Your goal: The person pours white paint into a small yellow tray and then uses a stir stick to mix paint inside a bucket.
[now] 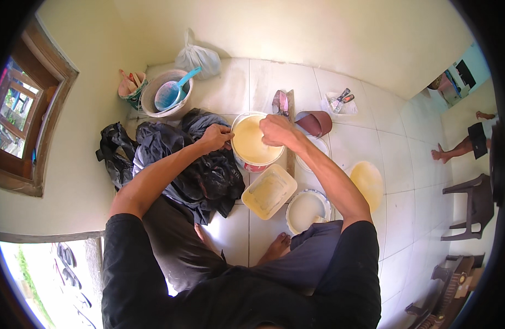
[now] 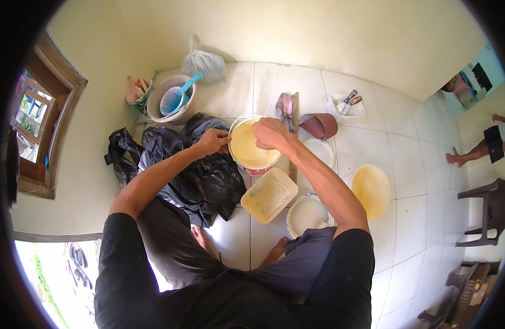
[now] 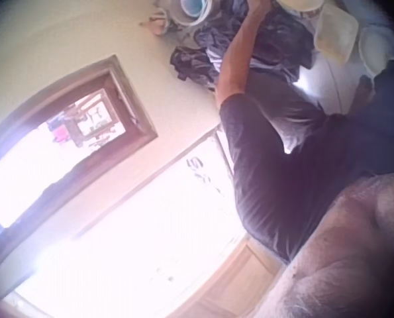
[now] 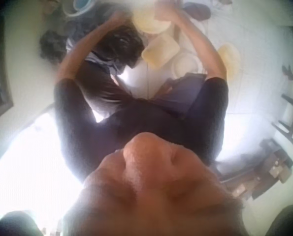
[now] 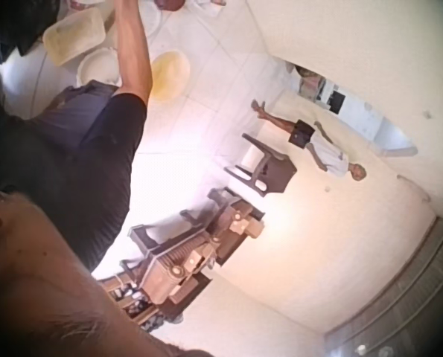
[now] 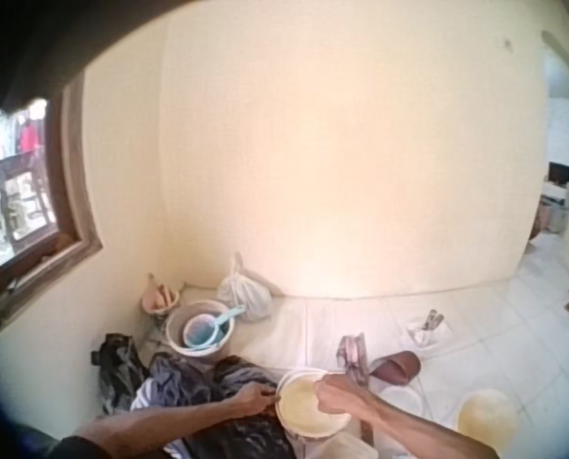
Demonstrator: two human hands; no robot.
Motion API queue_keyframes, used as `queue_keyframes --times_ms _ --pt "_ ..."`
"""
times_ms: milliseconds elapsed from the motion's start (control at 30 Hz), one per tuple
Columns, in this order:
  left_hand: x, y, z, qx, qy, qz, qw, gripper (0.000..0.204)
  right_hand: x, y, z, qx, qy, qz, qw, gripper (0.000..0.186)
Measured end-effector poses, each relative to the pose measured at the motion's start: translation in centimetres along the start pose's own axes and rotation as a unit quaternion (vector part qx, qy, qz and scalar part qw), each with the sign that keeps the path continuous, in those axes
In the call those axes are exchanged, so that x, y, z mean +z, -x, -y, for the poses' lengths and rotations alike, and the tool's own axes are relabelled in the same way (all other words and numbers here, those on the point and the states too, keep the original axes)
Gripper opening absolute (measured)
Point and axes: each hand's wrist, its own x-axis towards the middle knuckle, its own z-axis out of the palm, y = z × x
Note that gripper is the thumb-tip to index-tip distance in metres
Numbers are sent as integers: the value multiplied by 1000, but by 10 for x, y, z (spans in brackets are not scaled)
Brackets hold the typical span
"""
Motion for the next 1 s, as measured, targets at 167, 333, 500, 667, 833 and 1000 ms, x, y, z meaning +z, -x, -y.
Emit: queue_keyframes --times_ms 167,333,500,667,833,1000 --pt "-1 -1 3 5 2 -1 1000 24 13 -4 12 -103 -122 -143 977 18" --pt "2 -3 -1 8 -21 6 1000 23 10 3 -4 29 -4 -146 989 13" --pt "-2 -2 4 8 -24 6 1000 24 -2 4 3 2 2 -4 1000 14" --pt "-2 -3 5 17 -8 5 1000 24 17 -3 5 -99 -117 -116 982 19" --pt "-1 -4 2 14 -25 4 1000 24 16 1 -10 -1 -17 -171 985 20" --pt "-1 2 1 5 -8 -3 1000 24 -3 5 -1 5 18 -21 1000 15"
